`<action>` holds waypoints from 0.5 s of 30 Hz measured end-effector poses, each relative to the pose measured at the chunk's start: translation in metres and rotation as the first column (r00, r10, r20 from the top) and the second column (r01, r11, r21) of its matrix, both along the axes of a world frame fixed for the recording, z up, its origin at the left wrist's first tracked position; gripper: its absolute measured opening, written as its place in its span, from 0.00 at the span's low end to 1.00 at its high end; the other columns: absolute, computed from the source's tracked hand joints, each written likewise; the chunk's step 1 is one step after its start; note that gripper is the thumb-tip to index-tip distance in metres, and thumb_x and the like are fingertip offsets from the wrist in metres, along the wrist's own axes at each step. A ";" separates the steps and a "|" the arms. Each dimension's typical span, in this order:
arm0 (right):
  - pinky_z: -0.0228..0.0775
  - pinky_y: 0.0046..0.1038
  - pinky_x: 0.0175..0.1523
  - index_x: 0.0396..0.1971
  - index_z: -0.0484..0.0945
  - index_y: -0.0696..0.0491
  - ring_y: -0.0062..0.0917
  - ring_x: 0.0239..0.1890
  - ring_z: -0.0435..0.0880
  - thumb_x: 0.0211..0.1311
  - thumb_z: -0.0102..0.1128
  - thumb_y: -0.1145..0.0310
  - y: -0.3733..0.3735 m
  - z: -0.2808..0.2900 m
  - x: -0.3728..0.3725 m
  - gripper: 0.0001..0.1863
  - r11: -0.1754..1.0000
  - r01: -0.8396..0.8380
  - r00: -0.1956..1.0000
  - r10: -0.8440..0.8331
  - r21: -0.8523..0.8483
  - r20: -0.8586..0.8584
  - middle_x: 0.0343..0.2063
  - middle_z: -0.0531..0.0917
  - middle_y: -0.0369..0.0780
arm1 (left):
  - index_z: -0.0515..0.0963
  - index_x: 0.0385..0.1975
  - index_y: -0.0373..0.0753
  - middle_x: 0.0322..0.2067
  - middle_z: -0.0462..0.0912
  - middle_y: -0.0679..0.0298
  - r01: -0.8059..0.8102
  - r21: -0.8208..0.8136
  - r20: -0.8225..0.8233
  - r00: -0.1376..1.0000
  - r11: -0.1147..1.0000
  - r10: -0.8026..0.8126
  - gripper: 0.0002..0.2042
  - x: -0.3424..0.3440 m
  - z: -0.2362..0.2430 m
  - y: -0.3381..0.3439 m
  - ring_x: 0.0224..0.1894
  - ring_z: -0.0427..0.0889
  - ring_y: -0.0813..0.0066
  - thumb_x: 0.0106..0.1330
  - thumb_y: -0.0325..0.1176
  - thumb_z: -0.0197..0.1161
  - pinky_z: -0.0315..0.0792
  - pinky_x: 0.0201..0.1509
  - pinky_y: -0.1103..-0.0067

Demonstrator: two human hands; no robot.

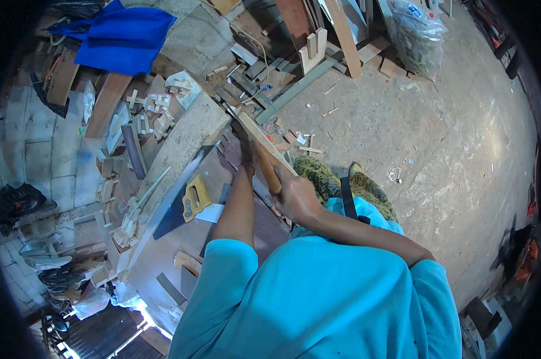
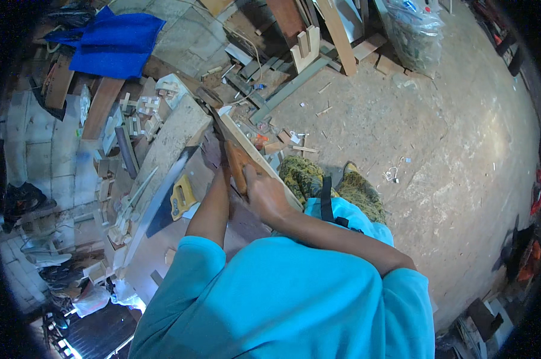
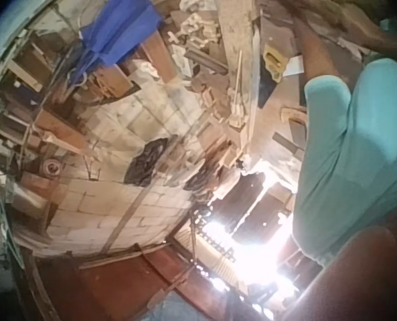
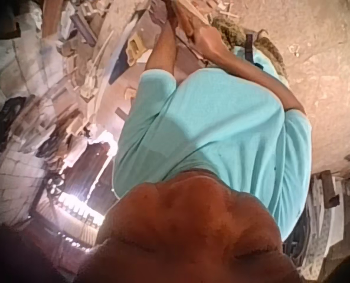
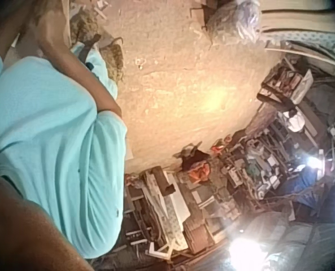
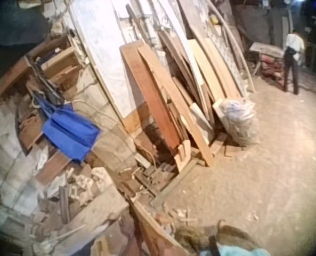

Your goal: The person marks a wooden board using a small blade, aligns wooden pieces, and cuts through a wooden plank using a hand saw.

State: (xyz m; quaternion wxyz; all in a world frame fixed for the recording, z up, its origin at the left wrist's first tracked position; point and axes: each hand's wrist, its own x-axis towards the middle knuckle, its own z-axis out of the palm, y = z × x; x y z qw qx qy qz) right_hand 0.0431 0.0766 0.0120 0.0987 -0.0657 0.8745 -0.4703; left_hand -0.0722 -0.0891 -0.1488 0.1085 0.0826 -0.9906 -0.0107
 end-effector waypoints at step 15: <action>0.67 0.42 0.28 0.38 0.60 0.57 0.46 0.24 0.75 0.39 0.58 0.70 -0.010 -0.006 -0.013 0.23 1.000 0.012 0.993 -0.010 0.017 -0.121 0.18 0.75 0.52 | 0.66 0.46 0.41 0.42 0.70 0.59 0.069 -0.043 0.060 0.996 0.997 -0.066 0.18 0.009 0.024 0.009 0.45 0.69 0.62 0.56 0.41 0.48 0.64 0.47 0.70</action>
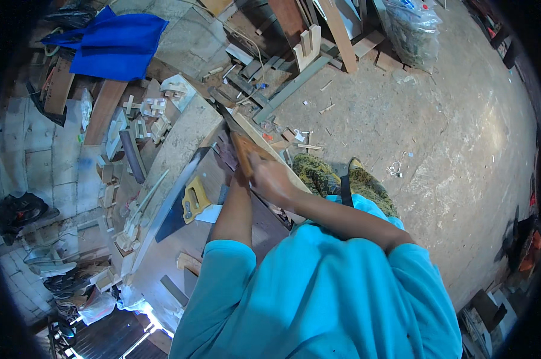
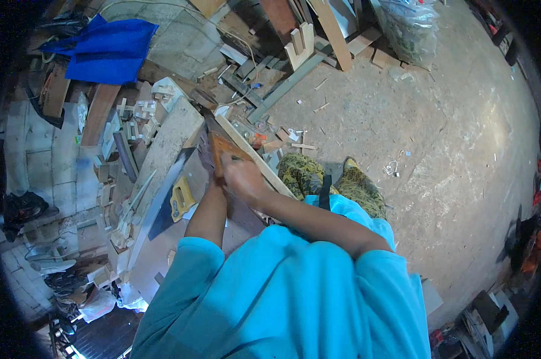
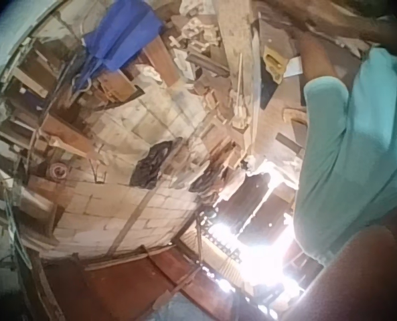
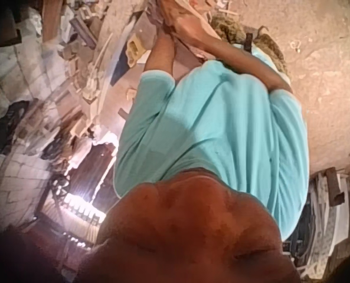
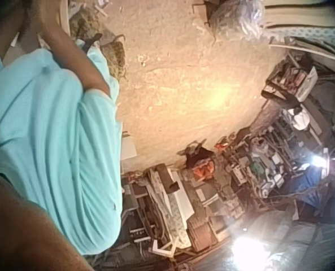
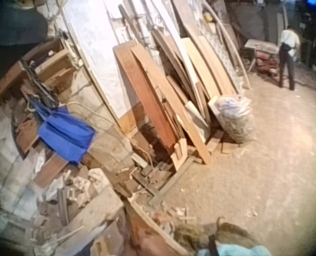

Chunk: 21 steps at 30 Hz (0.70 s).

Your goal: The person marks a wooden board using a small blade, aligns wooden pieces, and cuts through a wooden plank using a hand saw.

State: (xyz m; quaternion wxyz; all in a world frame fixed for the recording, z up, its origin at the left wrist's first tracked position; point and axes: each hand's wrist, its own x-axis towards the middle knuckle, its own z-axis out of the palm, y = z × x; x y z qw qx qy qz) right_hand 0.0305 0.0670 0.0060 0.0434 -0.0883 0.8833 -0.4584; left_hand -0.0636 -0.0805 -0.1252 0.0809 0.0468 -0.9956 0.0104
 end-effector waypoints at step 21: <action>0.67 0.42 0.28 0.36 0.61 0.57 0.47 0.22 0.75 0.39 0.59 0.68 0.015 0.012 0.008 0.23 0.996 -0.032 0.984 0.016 0.088 0.178 0.18 0.75 0.51 | 0.67 0.44 0.44 0.40 0.72 0.61 -0.105 0.078 0.027 0.994 0.991 0.103 0.18 -0.003 0.010 0.005 0.42 0.71 0.64 0.55 0.42 0.49 0.66 0.45 0.71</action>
